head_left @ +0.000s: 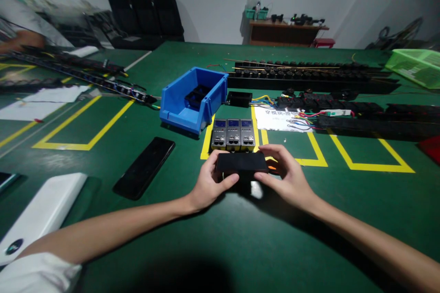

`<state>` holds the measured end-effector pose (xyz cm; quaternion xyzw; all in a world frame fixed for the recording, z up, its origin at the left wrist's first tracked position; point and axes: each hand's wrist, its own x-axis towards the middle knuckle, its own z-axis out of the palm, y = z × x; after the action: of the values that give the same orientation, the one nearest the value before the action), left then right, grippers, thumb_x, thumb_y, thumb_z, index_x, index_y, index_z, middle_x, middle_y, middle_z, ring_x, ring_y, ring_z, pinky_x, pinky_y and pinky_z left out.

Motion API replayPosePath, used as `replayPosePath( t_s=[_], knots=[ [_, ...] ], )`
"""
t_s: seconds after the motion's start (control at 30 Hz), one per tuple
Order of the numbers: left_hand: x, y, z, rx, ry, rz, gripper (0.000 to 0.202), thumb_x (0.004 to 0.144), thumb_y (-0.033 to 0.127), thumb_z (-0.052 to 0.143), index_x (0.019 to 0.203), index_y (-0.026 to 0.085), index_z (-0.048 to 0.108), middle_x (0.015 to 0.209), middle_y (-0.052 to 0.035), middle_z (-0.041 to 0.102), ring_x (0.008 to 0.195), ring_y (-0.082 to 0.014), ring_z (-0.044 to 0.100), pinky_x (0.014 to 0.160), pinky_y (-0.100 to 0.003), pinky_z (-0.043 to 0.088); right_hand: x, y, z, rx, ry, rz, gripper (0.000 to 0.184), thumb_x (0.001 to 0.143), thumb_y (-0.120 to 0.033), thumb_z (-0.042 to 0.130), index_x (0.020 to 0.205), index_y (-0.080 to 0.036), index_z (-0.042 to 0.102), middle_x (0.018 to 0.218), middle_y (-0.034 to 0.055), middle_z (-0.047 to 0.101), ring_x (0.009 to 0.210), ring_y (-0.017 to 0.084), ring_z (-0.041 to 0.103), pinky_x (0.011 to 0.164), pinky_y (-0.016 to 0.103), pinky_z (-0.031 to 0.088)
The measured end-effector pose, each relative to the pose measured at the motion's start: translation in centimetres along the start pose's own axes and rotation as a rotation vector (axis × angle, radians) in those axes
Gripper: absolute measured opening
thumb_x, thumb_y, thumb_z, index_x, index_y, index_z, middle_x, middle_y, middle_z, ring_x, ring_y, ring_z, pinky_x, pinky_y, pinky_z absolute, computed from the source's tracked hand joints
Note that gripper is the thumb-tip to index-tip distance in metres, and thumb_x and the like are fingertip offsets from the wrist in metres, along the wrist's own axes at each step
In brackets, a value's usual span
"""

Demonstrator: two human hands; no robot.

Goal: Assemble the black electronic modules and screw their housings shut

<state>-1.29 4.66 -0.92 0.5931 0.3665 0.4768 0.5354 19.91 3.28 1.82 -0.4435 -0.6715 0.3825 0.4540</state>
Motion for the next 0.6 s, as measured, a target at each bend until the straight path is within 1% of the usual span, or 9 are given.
replayPosePath(
  t_s=[0.1,0.2,0.27,0.37,0.5,0.6],
  knots=[
    [0.07,-0.3,-0.08,-0.019,-0.026,-0.015,0.046,0.077,0.035,0.07,0.115,0.019,0.05,0.104,-0.0048,0.06,0.099,-0.0193,0.059,0.087,-0.03,0.05,0.11,0.27,-0.17,0.03,0.026,-0.011,0.046,0.077,-0.031,0.075,0.117,-0.024,0.053,0.116,0.0071,0.059,0.1,0.02,0.062,0.084,0.034,0.056],
    [-0.08,-0.48,-0.02,-0.004,-0.02,-0.009,0.048,0.076,0.033,0.071,0.117,0.019,0.05,0.109,-0.0064,0.06,0.102,-0.0204,0.06,0.09,-0.032,0.05,0.03,0.58,-0.12,0.022,0.013,-0.033,0.047,0.079,-0.03,0.073,0.121,-0.025,0.052,0.12,0.008,0.057,0.101,0.021,0.062,0.085,0.035,0.056],
    [-0.26,-0.43,0.07,0.021,-0.003,0.027,0.049,0.075,0.03,0.073,0.117,0.02,0.05,0.114,-0.0074,0.059,0.105,-0.021,0.06,0.092,-0.034,0.05,-0.07,0.68,-0.01,-0.02,-0.008,-0.062,0.049,0.08,-0.03,0.072,0.125,-0.026,0.051,0.123,0.0094,0.056,0.104,0.022,0.061,0.087,0.037,0.055],
    [-0.58,-0.22,0.19,0.049,-0.024,0.097,0.05,0.074,0.024,0.074,0.118,0.021,0.05,0.12,-0.0083,0.058,0.113,-0.0218,0.058,0.1,-0.036,0.047,-0.22,0.58,0.17,-0.133,-0.018,-0.12,0.053,0.078,-0.031,0.073,0.126,-0.025,0.051,0.122,0.0104,0.056,0.107,0.025,0.059,0.086,0.038,0.054],
    [-0.79,-0.03,0.21,0.085,-0.04,0.151,0.048,0.073,0.019,0.075,0.115,0.02,0.051,0.118,-0.0081,0.059,0.114,-0.0216,0.058,0.103,-0.038,0.044,-0.41,0.3,0.24,-0.264,-0.002,-0.2,0.05,0.077,-0.032,0.074,0.122,-0.025,0.055,0.114,0.01,0.061,0.104,0.026,0.059,0.082,0.04,0.054],
    [-0.73,-0.03,0.26,0.106,-0.037,0.154,0.049,0.072,0.019,0.075,0.114,0.02,0.051,0.118,-0.0092,0.06,0.114,-0.0227,0.058,0.103,-0.039,0.044,-0.46,0.32,0.15,-0.291,0.0,-0.229,0.049,0.078,-0.033,0.074,0.122,-0.025,0.055,0.112,0.0097,0.062,0.103,0.026,0.059,0.081,0.04,0.054]
  ],
)
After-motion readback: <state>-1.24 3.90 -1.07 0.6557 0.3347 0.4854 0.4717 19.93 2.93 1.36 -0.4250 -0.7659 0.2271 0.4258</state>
